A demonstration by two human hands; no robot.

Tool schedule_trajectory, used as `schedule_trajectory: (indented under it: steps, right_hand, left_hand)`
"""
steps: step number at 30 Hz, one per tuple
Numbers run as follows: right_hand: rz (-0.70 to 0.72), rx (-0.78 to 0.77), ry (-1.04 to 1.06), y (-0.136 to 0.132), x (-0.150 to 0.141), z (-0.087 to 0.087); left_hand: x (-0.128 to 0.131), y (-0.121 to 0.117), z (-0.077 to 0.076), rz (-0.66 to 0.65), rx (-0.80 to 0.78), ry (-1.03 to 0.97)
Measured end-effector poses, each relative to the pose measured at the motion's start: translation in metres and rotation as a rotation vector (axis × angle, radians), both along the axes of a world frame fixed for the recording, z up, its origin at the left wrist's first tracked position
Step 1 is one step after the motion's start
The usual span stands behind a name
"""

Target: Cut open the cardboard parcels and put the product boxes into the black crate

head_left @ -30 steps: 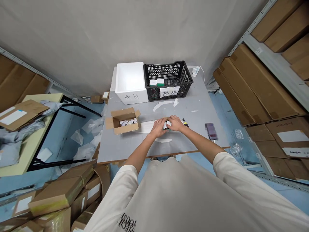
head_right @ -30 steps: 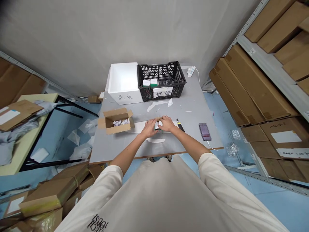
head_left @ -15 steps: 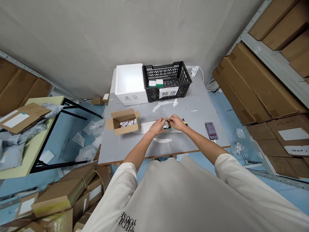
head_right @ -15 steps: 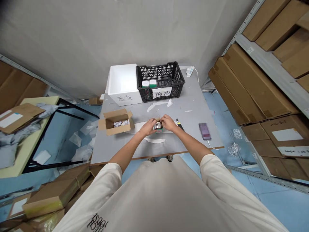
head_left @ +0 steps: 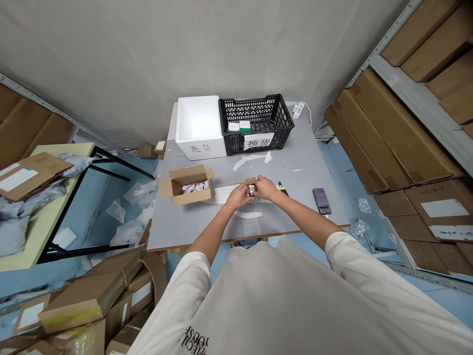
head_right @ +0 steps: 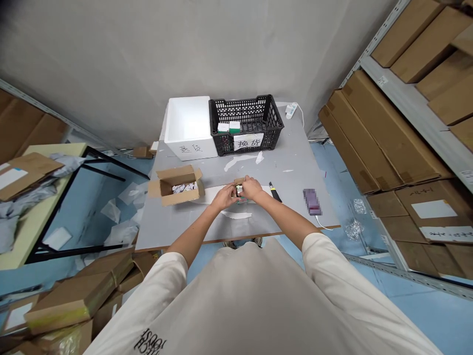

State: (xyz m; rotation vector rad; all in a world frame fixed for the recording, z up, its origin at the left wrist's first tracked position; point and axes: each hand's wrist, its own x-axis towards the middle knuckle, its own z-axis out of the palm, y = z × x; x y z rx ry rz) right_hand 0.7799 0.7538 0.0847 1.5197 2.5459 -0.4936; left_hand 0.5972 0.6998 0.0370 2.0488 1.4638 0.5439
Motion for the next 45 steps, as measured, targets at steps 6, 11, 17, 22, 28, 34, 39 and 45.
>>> schedule_trajectory:
  steps: [6,11,17,22,28,34,39,45]
  right_hand:
    - [-0.083,-0.009,-0.141,0.004,-0.023,-0.004]
    - [-0.107,-0.035,-0.172,0.003,-0.029,-0.006]
    - [-0.115,0.025,-0.055,-0.009,-0.017,0.016]
    - [-0.145,0.106,0.113,-0.007,0.004,0.056]
    - [-0.198,0.09,0.439,0.008,0.032,0.107]
    - [-0.229,0.233,0.595,0.028,0.046,0.135]
    - [-0.265,0.224,0.66,0.041,0.045,0.134]
    - [-0.317,0.086,0.789,0.039,0.038,0.108]
  left_hand:
    - [0.002,-0.008,0.001,0.086,-0.106,-0.104]
    - [0.004,-0.012,0.006,0.123,-0.096,-0.116]
    - [0.006,-0.015,0.012,0.149,-0.095,-0.139]
    - [0.007,-0.011,0.011,0.121,-0.067,-0.181]
    - [0.008,-0.003,0.002,0.125,-0.03,-0.14]
    - [0.012,-0.007,0.024,0.172,-0.01,-0.041]
    - [0.021,0.002,0.067,0.205,0.09,-0.166]
    - [0.032,0.005,0.083,0.249,0.009,-0.263]
